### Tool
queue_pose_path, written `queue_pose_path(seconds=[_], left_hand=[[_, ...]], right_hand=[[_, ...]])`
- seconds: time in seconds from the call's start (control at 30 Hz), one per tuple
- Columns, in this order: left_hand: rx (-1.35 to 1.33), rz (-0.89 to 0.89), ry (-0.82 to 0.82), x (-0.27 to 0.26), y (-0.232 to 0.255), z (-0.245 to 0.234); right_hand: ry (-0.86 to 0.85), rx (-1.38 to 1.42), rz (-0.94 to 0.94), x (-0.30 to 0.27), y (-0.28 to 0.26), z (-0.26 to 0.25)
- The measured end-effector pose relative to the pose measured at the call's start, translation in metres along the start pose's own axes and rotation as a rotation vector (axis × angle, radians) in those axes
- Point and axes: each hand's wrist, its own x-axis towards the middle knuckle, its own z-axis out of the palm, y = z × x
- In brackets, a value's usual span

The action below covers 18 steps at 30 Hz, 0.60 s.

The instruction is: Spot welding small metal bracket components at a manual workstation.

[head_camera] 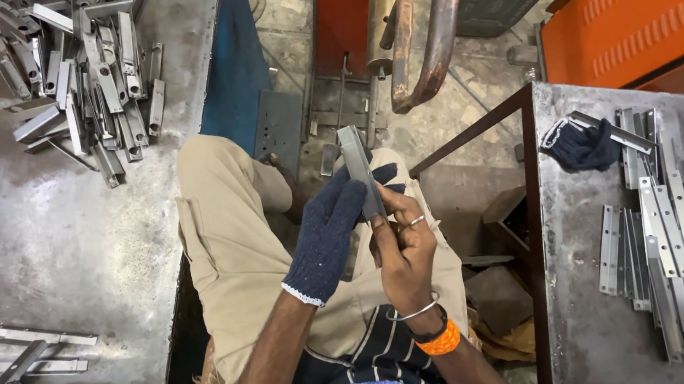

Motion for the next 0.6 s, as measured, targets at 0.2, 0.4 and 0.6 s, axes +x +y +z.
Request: queue_pose_path(seconds=[0.2,0.4,0.6], left_hand=[[-0.069,-0.065,0.008,0.000,0.004,0.001],[-0.025,-0.005,0.003,-0.001,0.002,-0.001],[-0.114,-0.030,-0.028,-0.001,0.018,0.005]], right_hand=[[-0.013,-0.001,-0.015,0.000,0.006,-0.001],[-0.012,0.013,-0.013,0.000,0.005,0.000],[-0.015,0.044,0.020,-0.001,0.008,-0.001]])
